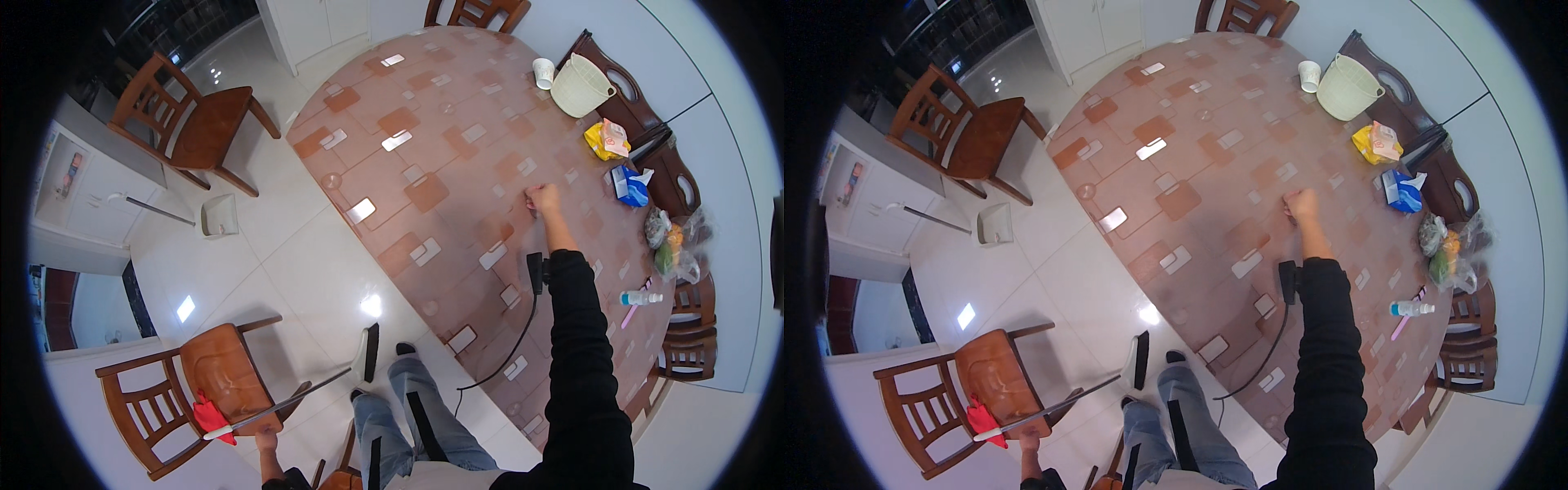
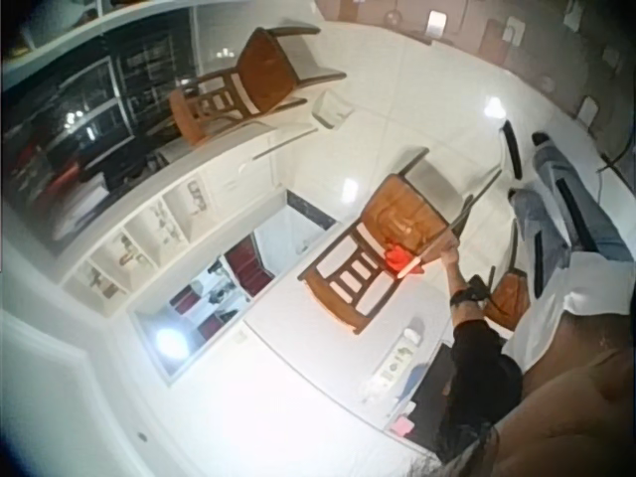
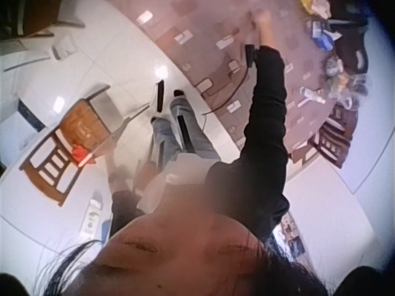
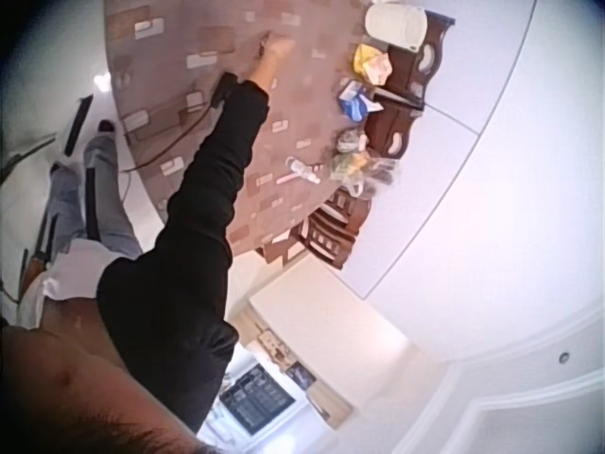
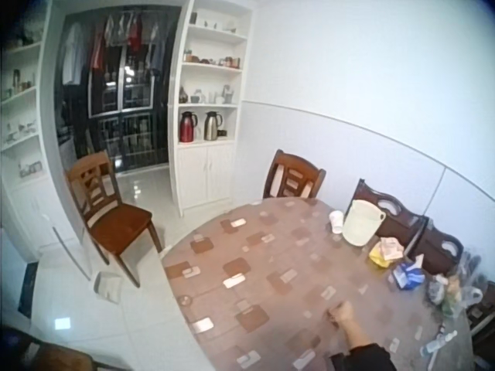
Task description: The person sweeps the tiled floor with a broom and dustpan, moving around furniture and collecting debris. They sweep under chairs and along walls, then gather the swept material into the dustpan.
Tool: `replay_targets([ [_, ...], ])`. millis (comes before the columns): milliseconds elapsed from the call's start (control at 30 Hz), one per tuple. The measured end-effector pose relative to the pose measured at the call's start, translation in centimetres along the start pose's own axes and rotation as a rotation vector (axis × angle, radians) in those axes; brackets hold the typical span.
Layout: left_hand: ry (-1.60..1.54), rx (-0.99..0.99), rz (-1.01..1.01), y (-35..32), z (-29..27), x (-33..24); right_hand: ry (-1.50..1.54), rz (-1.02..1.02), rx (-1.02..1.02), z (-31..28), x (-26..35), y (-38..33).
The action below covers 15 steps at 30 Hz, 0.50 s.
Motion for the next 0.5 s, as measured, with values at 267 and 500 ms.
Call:
replay_targets([
  [267, 0.739, 0.047, -0.300, 0.8, -4.8, 3.4, 0.904, 0.040, 0.067, -0.2, 9.3, -13.6],
  [500, 0.964, 0.402, -0.222, 4.7, -1.7, 11.2, 0.887, 0.210, 0.177, 6.3, 14.1, -31.2],
])
Point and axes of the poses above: each hand's wrist, its own y-axis towards the middle knuckle, its own z-axis out of the palm, x = y × z, the point moved 5 cm from there along y, towards the middle knuckle, and after that the axes turned 15 degrees about -z, right-handed, at the moved point
